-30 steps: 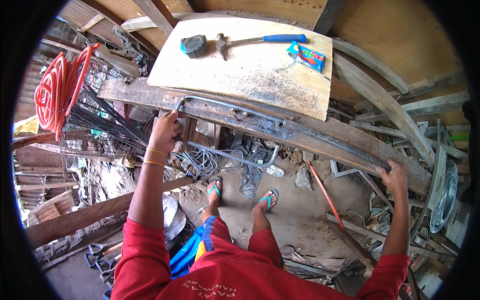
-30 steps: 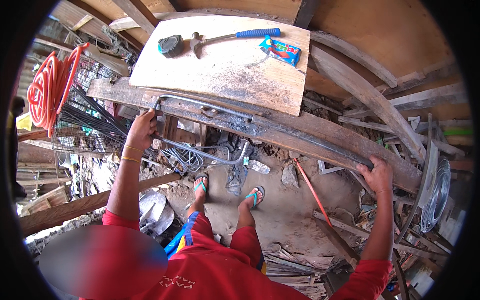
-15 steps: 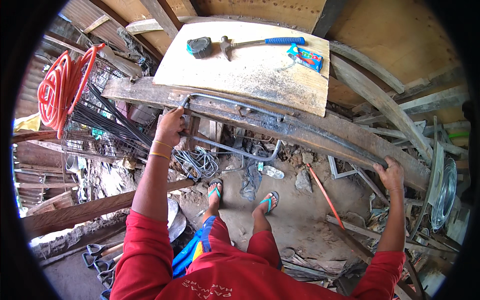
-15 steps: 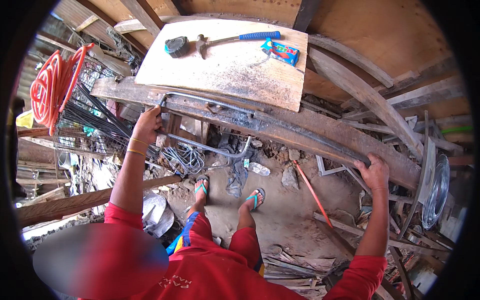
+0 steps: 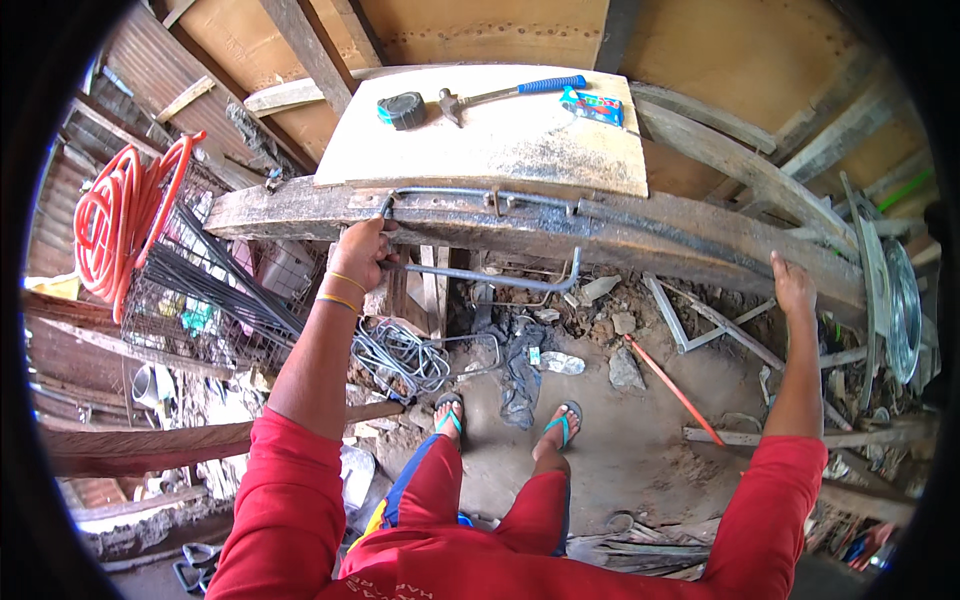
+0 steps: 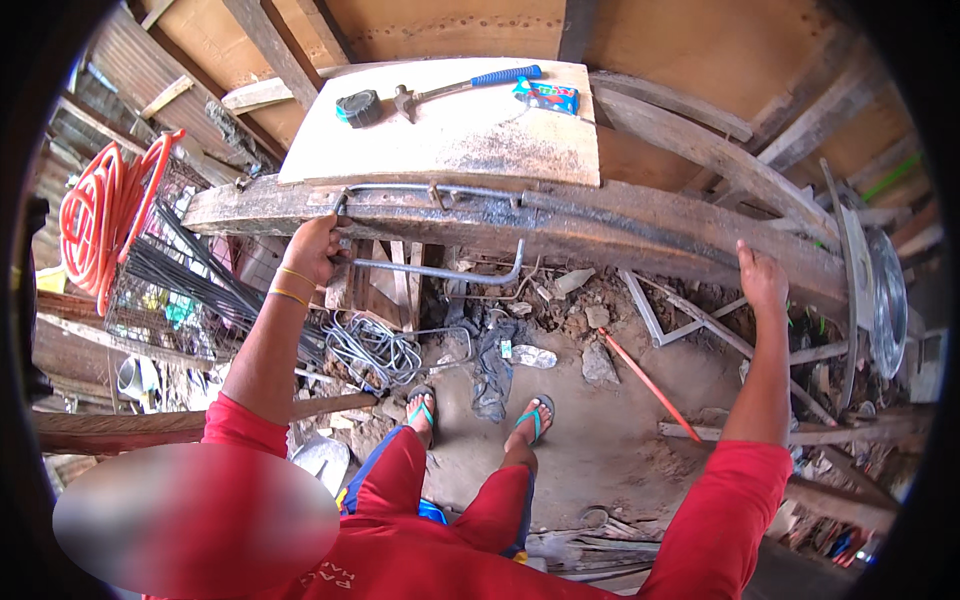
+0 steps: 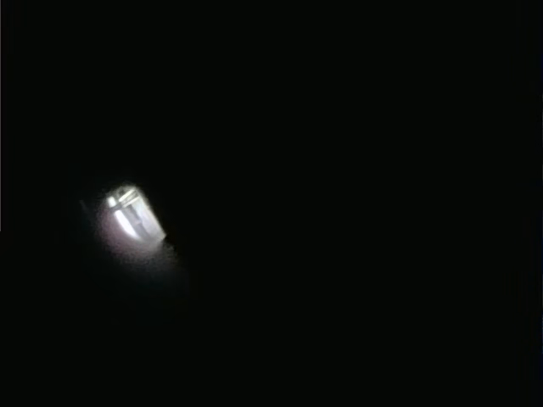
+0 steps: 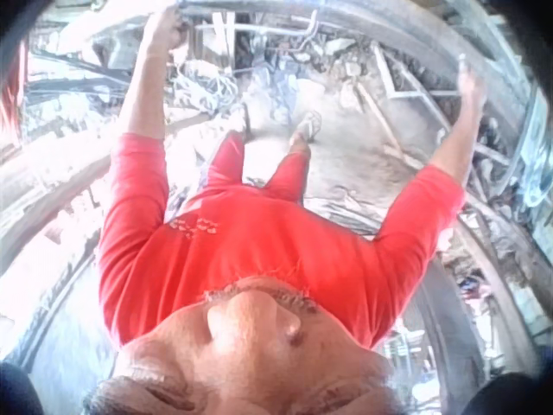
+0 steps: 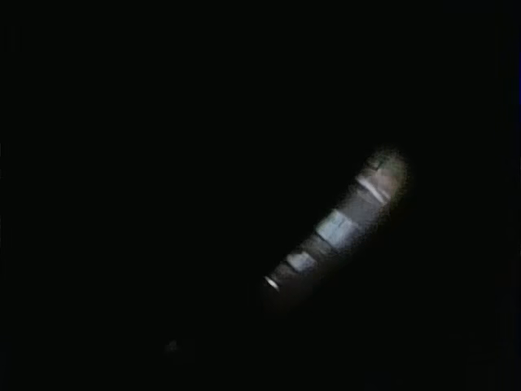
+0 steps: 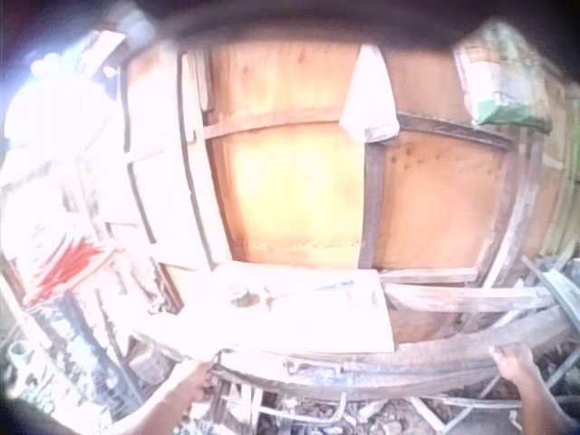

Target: The person measures a concrete pillar with a tape measure, then bends several metal rods into U-shapes using a wooden beam as a lever. The bent rods are placed on the floor.

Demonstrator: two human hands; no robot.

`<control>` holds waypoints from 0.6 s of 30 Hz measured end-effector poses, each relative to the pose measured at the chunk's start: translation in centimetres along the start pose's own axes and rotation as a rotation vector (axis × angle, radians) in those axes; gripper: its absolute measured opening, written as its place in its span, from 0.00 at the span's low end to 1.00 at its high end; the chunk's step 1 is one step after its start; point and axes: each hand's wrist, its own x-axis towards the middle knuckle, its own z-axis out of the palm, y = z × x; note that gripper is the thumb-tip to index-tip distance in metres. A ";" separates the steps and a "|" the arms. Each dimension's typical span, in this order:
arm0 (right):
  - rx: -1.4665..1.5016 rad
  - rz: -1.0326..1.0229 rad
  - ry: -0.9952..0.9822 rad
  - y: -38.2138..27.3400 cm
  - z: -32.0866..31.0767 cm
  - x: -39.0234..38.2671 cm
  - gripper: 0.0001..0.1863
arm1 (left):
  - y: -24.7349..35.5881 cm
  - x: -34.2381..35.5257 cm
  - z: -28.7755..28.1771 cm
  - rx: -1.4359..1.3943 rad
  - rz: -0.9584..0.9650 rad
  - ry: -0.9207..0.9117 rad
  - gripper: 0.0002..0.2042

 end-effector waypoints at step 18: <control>0.163 0.566 -0.092 -23.2 -10.4 -36.3 0.29 | -0.9 1.9 -2.3 -0.331 -0.082 -0.262 0.13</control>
